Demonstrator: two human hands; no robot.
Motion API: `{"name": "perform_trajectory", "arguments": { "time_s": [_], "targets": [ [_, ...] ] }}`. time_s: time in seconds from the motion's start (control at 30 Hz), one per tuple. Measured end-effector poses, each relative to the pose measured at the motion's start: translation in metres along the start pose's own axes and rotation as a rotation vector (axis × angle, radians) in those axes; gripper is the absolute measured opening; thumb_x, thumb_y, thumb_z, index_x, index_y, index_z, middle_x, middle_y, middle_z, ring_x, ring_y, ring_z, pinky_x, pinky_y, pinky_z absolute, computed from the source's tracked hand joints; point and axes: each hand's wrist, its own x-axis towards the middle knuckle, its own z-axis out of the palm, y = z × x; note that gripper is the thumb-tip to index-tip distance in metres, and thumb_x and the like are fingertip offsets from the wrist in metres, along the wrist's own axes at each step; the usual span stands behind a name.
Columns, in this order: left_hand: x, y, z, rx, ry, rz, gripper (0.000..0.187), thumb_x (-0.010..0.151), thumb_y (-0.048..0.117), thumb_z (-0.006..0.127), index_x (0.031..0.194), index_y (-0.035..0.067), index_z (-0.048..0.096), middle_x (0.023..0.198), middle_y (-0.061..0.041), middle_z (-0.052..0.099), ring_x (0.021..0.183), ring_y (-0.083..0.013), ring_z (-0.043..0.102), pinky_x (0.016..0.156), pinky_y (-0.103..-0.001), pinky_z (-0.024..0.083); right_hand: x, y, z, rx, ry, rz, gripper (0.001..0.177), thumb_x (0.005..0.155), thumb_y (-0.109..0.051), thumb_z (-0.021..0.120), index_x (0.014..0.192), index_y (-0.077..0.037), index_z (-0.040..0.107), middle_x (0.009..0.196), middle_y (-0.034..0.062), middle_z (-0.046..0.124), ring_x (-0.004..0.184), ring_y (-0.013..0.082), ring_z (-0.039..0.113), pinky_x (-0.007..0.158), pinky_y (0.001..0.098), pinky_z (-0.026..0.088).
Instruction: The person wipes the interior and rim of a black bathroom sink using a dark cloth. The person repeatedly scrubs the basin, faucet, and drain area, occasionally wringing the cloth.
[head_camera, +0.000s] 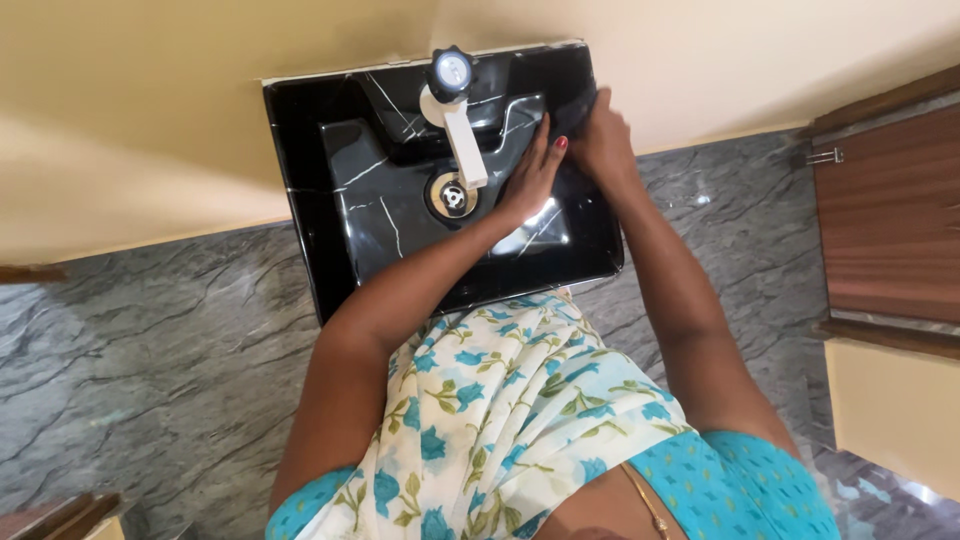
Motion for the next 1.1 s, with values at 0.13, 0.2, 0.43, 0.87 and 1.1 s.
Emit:
{"name": "perform_trajectory", "arguments": {
  "time_s": [0.13, 0.2, 0.43, 0.87, 1.1],
  "targets": [
    [-0.003, 0.011, -0.008, 0.039, -0.009, 0.007, 0.089, 0.103, 0.069, 0.022, 0.165, 0.009, 0.005, 0.173, -0.020, 0.014, 0.159, -0.0352, 0.017, 0.127, -0.042, 0.017, 0.061, -0.004, 0.005, 0.032, 0.073, -0.046, 0.077, 0.065, -0.021, 0.095, 0.123, 0.007, 0.051, 0.099, 0.0292, 0.072, 0.096, 0.0483, 0.069, 0.085, 0.0504, 0.056],
    [-0.006, 0.017, -0.011, 0.052, -0.027, -0.036, 0.089, 0.100, 0.070, 0.022, 0.164, 0.011, 0.006, 0.172, -0.018, 0.014, 0.157, -0.0347, 0.016, 0.124, -0.042, 0.018, 0.077, -0.008, 0.004, 0.063, 0.083, -0.041, 0.065, 0.063, -0.018, 0.092, 0.117, 0.004, 0.062, 0.098, 0.0264, 0.074, 0.094, 0.0442, 0.071, 0.084, 0.0475, 0.057],
    [-0.009, 0.015, -0.014, 0.000, -0.034, -0.005, 0.090, 0.100, 0.072, 0.022, 0.166, 0.013, 0.007, 0.172, -0.019, 0.015, 0.157, -0.0359, 0.021, 0.125, -0.042, 0.021, 0.071, -0.015, -0.003, 0.110, 0.069, 0.136, 0.039, 0.069, -0.026, 0.093, 0.096, -0.004, 0.078, 0.093, 0.0204, 0.075, 0.089, 0.0355, 0.074, 0.078, 0.0429, 0.059],
    [-0.010, 0.010, -0.015, 0.019, -0.018, -0.037, 0.089, 0.100, 0.073, 0.022, 0.166, 0.016, 0.013, 0.171, -0.017, 0.024, 0.154, -0.0355, 0.031, 0.124, -0.043, 0.026, -0.130, 0.008, -0.032, 0.104, -0.112, 0.120, 0.044, 0.072, -0.021, 0.088, 0.108, -0.003, 0.072, 0.096, 0.0226, 0.074, 0.093, 0.0412, 0.071, 0.079, 0.0470, 0.056],
    [-0.008, 0.008, -0.002, 0.041, 0.008, -0.035, 0.089, 0.100, 0.073, 0.022, 0.166, 0.014, 0.013, 0.172, -0.016, 0.019, 0.158, -0.0344, 0.020, 0.126, -0.042, 0.020, -0.145, 0.000, -0.033, 0.015, -0.061, 0.124, 0.058, 0.067, -0.021, 0.091, 0.113, 0.000, 0.063, 0.098, 0.0245, 0.073, 0.097, 0.0471, 0.068, 0.081, 0.0506, 0.054]
  ]
}}
